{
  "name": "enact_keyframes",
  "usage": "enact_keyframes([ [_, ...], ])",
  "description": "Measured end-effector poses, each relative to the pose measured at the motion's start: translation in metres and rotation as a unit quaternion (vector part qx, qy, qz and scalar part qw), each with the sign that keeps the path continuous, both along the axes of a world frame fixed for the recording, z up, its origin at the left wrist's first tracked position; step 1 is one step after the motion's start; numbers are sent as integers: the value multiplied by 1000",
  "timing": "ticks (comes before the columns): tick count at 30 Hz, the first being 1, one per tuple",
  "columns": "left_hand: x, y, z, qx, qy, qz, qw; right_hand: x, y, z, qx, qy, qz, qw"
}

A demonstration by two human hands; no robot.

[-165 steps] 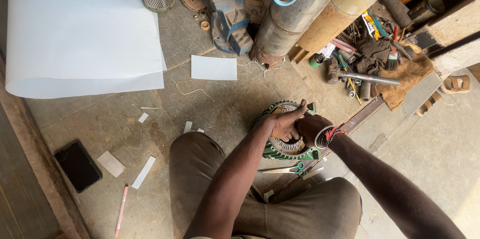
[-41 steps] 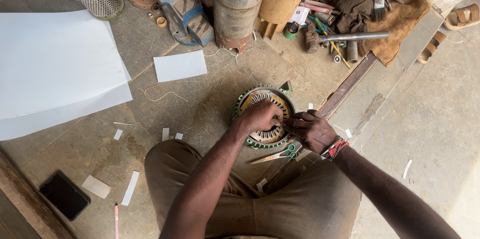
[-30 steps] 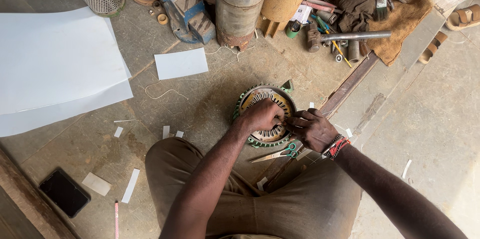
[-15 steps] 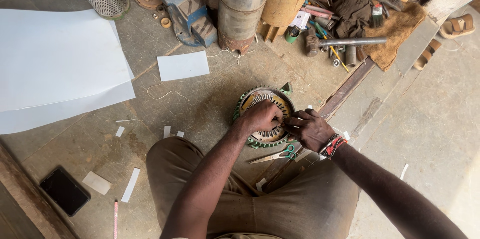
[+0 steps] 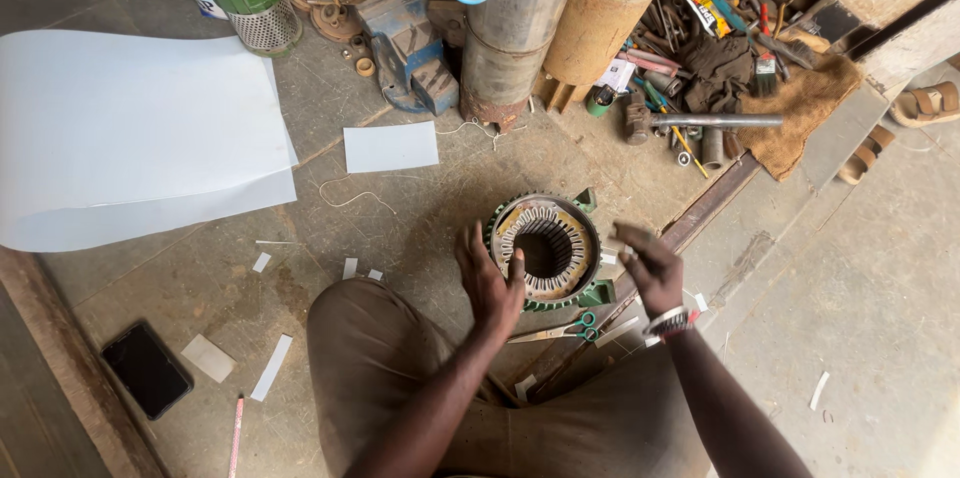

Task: The person sits on the floor and inserts small white insulating strips into the slots of a green motor stator. They use scissors to trim the strips and place them carefully into the stator slots.

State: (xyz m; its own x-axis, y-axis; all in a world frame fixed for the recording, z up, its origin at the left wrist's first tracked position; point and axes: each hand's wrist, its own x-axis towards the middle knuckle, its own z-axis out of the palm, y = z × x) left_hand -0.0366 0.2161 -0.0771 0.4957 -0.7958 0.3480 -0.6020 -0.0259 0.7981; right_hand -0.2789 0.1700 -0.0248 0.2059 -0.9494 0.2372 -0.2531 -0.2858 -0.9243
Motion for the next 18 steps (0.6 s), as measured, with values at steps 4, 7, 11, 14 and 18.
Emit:
enact_keyframes([
  [4,-39,6,-11,39,264,55,962,29,-55,-4,103,-5,-16,995],
  [7,-45,-1,-12,29,296,83,951,55,-72,-18,120,24,8,992],
  [11,-28,-12,-12,5,160,59,985,57,-66,-35,68,16,-77,995],
  [14,-4,-42,-14,157,228,-47,960,34,-50,-46,98,-5,-142,985],
  [18,22,-113,-10,32,124,-276,953,-2,4,-43,142,-11,-198,970],
])
